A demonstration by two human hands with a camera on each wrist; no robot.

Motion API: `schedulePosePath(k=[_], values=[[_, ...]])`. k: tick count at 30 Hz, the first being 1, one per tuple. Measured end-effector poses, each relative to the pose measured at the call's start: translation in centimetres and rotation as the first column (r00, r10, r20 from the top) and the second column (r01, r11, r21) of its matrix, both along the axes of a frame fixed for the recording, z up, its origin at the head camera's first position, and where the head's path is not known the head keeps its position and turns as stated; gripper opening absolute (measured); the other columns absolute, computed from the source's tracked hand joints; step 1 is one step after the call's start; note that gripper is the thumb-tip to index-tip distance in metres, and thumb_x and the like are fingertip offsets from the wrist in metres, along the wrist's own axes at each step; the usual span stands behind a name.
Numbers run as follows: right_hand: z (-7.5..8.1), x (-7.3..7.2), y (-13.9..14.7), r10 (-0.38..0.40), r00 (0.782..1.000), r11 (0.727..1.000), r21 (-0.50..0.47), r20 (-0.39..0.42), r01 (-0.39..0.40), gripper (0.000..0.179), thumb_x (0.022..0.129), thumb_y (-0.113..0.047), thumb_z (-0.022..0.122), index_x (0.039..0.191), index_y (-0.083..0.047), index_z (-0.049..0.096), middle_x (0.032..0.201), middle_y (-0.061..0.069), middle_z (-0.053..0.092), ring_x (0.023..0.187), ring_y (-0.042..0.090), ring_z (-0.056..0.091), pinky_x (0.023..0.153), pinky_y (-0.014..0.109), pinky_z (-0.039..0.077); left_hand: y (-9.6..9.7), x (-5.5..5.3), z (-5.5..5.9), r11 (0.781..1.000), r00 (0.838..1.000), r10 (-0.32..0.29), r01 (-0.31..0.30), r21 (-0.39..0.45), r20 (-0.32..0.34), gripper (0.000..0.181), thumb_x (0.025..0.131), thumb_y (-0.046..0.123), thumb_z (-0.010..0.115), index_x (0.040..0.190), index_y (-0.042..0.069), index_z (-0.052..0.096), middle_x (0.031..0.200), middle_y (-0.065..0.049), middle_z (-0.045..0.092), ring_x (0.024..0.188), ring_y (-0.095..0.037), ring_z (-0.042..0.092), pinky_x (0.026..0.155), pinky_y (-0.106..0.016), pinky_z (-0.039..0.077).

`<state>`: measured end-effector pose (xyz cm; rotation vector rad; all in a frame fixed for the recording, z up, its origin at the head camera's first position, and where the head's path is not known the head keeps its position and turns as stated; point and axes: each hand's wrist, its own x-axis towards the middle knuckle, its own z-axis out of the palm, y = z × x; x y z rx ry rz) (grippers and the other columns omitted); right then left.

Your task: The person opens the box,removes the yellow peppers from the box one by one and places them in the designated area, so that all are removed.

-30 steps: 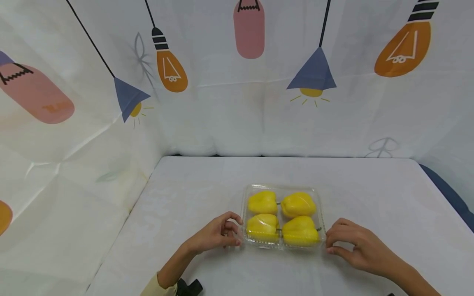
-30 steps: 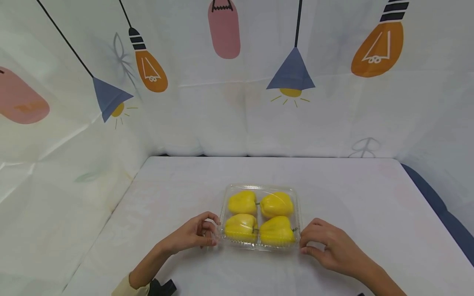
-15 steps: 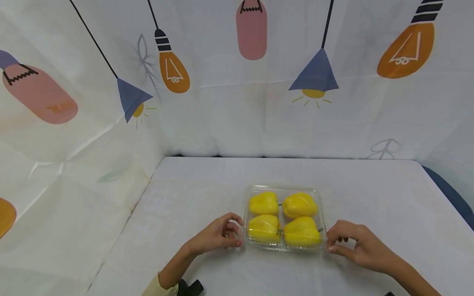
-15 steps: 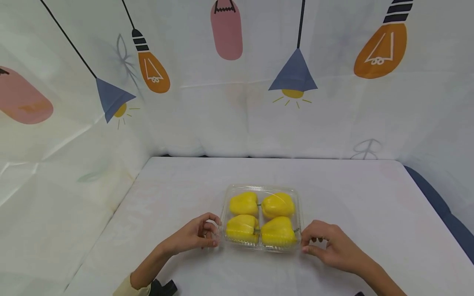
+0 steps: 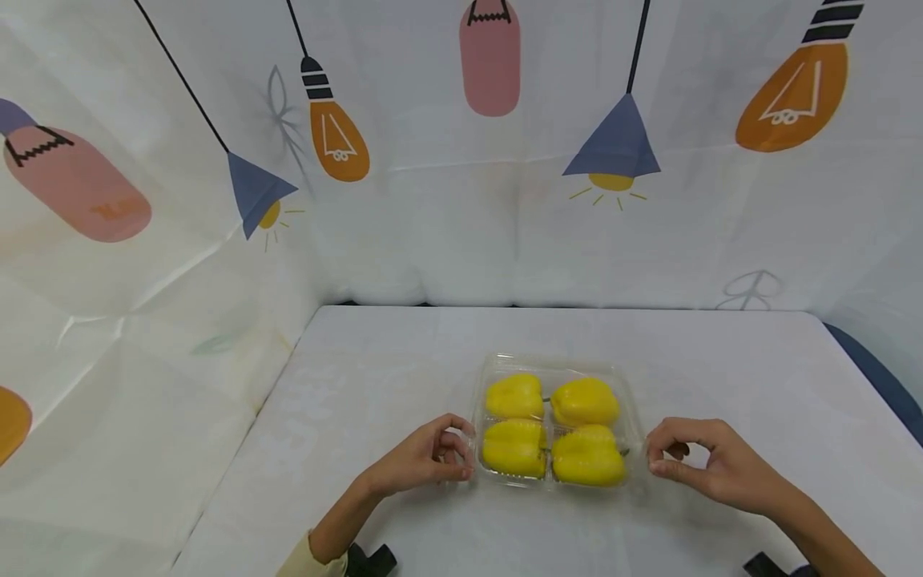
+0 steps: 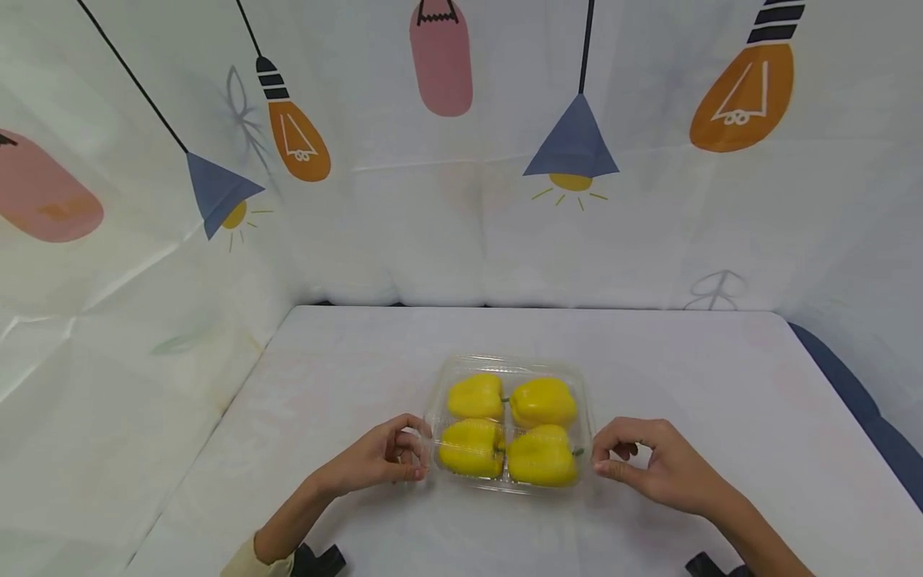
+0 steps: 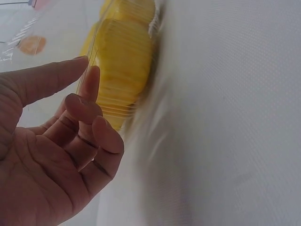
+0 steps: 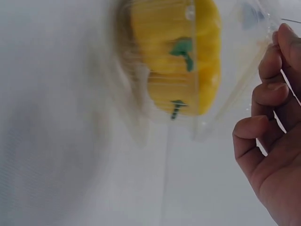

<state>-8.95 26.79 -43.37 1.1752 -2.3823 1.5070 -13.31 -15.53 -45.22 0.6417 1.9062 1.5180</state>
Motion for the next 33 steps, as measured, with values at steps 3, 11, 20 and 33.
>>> schedulePosePath(k=[3,11,20,33], values=[[1.3,0.1,0.1,-0.037,0.999,0.997,0.062,0.003,0.037,0.035,0.081,0.01,0.074,0.095,-0.021,0.064,0.087,-0.007,0.064,0.075,0.006,0.054,0.06,0.024,0.042,0.0,0.0,0.0,1.0,1.0,-0.014,0.014,0.007,-0.015,0.05,0.091,0.009,0.071,0.131,-0.003,0.044,0.098,-0.007,0.069,0.069,-0.011,0.059,0.061,-0.02,0.049],[4.1,-0.9,0.5,-0.107,0.991,0.99,0.078,-0.08,0.114,0.04,0.078,0.014,0.074,0.095,-0.021,0.063,0.086,-0.008,0.062,0.075,0.006,0.052,0.06,0.023,0.041,-0.1,0.1,-0.1,1.0,1.0,-0.004,0.003,-0.013,-0.023,0.045,0.091,0.01,0.071,0.128,0.006,0.046,0.097,-0.007,0.068,0.069,-0.012,0.058,0.061,-0.021,0.048],[5.7,-1.6,0.2,-0.292,0.936,0.954,0.007,-0.196,0.299,0.045,0.071,0.022,0.074,0.096,-0.015,0.066,0.085,-0.007,0.061,0.071,0.005,0.047,0.059,0.021,0.038,0.0,0.2,0.0,0.999,0.999,0.003,-0.004,-0.035,-0.038,0.045,0.091,0.011,0.072,0.128,0.008,0.047,0.096,-0.005,0.069,0.069,-0.013,0.058,0.062,-0.021,0.048],[6.0,-3.6,-0.7,-0.55,0.793,0.834,-0.126,-0.263,0.537,0.03,0.077,0.017,0.074,0.096,-0.005,0.069,0.086,-0.001,0.062,0.076,0.006,0.047,0.064,0.015,0.038,-0.1,0.3,0.0,1.0,0.997,0.002,-0.004,-0.031,-0.071,0.043,0.091,0.011,0.071,0.127,0.006,0.047,0.096,-0.006,0.069,0.07,-0.013,0.059,0.063,-0.022,0.048]])
